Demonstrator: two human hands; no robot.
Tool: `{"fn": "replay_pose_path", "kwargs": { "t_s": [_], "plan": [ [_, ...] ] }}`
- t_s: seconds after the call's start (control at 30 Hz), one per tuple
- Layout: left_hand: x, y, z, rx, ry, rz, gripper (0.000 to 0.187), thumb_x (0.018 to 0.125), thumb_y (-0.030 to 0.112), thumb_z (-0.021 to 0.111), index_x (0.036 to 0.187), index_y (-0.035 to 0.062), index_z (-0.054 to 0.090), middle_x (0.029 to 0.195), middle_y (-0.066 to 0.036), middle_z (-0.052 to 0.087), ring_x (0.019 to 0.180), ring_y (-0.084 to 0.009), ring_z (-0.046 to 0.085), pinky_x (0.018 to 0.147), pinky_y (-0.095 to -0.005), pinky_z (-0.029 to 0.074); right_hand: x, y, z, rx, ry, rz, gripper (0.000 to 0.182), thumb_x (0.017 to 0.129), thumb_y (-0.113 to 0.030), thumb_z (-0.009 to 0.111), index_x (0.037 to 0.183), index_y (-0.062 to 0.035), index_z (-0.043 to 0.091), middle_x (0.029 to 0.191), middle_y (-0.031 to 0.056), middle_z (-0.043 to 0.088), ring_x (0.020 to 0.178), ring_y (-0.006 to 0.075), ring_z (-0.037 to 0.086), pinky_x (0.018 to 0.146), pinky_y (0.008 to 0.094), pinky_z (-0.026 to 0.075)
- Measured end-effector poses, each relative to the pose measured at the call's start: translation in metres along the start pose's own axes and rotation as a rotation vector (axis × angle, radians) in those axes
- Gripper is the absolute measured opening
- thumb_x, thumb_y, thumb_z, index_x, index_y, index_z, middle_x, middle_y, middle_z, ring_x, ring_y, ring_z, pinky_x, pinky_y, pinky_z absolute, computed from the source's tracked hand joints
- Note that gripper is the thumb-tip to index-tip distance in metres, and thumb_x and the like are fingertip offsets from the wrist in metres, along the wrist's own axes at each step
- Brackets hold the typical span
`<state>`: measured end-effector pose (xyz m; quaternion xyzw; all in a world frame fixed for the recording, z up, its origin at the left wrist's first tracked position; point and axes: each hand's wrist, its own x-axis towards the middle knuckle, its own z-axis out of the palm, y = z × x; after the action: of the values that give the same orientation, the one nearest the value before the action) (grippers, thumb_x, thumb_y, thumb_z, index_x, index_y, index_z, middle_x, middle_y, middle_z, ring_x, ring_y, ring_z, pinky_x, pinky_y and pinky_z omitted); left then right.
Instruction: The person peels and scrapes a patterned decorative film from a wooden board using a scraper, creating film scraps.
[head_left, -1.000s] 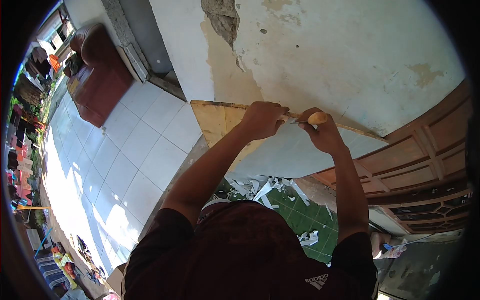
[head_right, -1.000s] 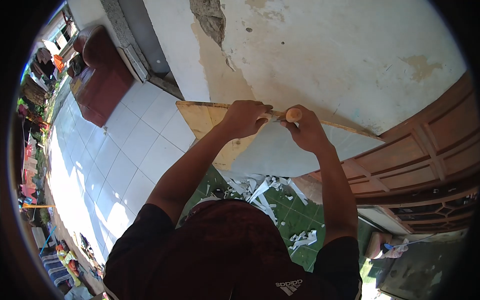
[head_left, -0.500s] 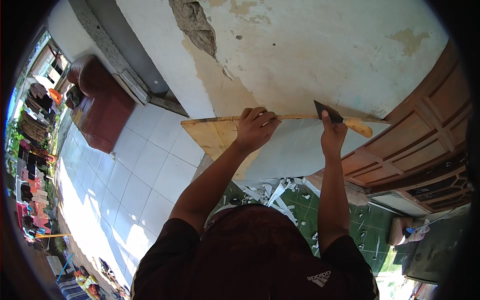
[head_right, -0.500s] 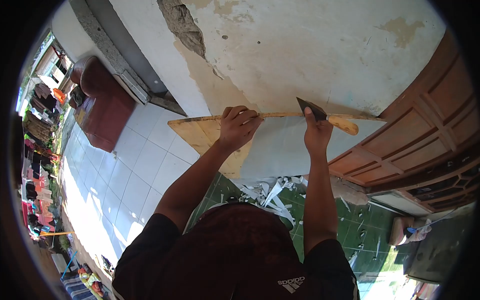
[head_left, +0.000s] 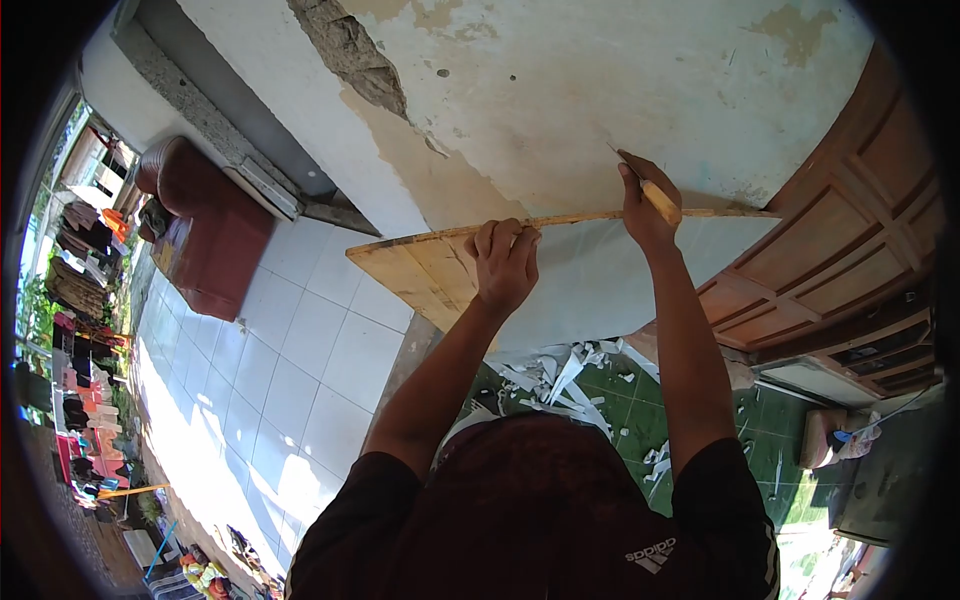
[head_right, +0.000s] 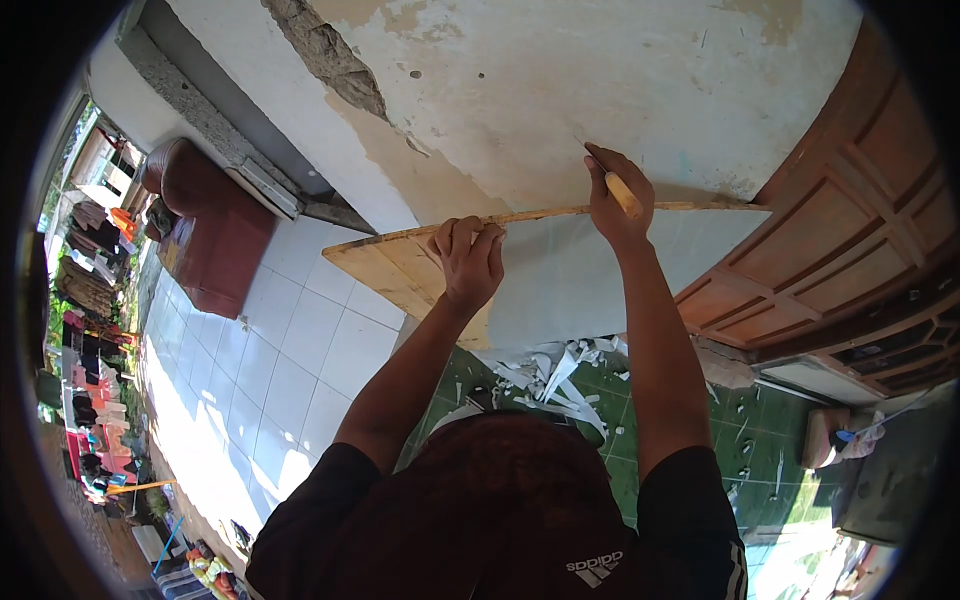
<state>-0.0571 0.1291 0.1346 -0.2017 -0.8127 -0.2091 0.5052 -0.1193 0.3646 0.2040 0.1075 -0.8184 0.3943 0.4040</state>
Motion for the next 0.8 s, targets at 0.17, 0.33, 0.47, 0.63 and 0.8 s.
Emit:
{"fn": "replay_pose_path", "kwargs": {
  "t_s": [0.17, 0.33, 0.47, 0.63, 0.8],
  "plan": [
    [-0.007, 0.012, -0.01, -0.03, 0.033, 0.0, 0.016, 0.083, 0.019, 0.083, 0.098, 0.0157, 0.077, 0.107, -0.001, 0.061, 0.106, -0.0248, 0.054, 0.091, -0.0436, 0.034, 0.002, 0.001, -0.001, -0.015, -0.013, 0.012, 0.019, 0.097, -0.012, 0.071, 0.115, -0.0099, 0.078, 0.109, 0.0102, 0.078, 0.099, 0.0275, 0.075, 0.088, 0.0352, 0.058],
    [-0.004, 0.002, -0.003, 0.086, 0.067, -0.029, 0.021, 0.08, 0.018, 0.087, 0.099, 0.0189, 0.078, 0.106, 0.003, 0.064, 0.108, -0.023, 0.056, 0.091, -0.0421, 0.035, 0.002, 0.001, -0.002, 0.014, -0.016, 0.003, 0.019, 0.098, -0.013, 0.07, 0.114, -0.0097, 0.078, 0.109, 0.0106, 0.078, 0.099, 0.0277, 0.075, 0.088, 0.0351, 0.058],
    [-0.001, 0.003, 0.0, 0.101, 0.066, -0.02, 0.022, 0.077, 0.013, 0.087, 0.096, 0.0196, 0.078, 0.104, 0.006, 0.066, 0.109, -0.0226, 0.057, 0.091, -0.0414, 0.036, 0.001, 0.003, -0.003, -0.001, -0.033, 0.002, 0.019, 0.097, -0.013, 0.07, 0.114, -0.0097, 0.078, 0.108, 0.011, 0.078, 0.098, 0.0277, 0.075, 0.088, 0.0356, 0.058],
    [-0.004, 0.002, 0.0, 0.025, 0.022, -0.013, 0.02, 0.075, 0.009, 0.082, 0.093, 0.0173, 0.077, 0.11, 0.0, 0.065, 0.11, -0.0261, 0.057, 0.093, -0.0442, 0.038, 0.001, 0.007, -0.004, 0.034, -0.039, -0.023, 0.019, 0.098, -0.013, 0.07, 0.114, -0.0087, 0.078, 0.108, 0.0113, 0.078, 0.098, 0.0277, 0.075, 0.087, 0.0351, 0.057],
    [0.005, 0.003, -0.025, -0.242, -0.048, -0.131, 0.029, 0.077, 0.009, 0.079, 0.106, 0.011, 0.074, 0.12, -0.011, 0.065, 0.112, -0.0332, 0.059, 0.098, -0.0479, 0.043, -0.003, 0.014, -0.009, 0.293, -0.044, 0.052, 0.02, 0.099, -0.015, 0.071, 0.115, -0.0037, 0.076, 0.108, 0.013, 0.076, 0.099, 0.0257, 0.074, 0.087, 0.0344, 0.056]
  ]
}}
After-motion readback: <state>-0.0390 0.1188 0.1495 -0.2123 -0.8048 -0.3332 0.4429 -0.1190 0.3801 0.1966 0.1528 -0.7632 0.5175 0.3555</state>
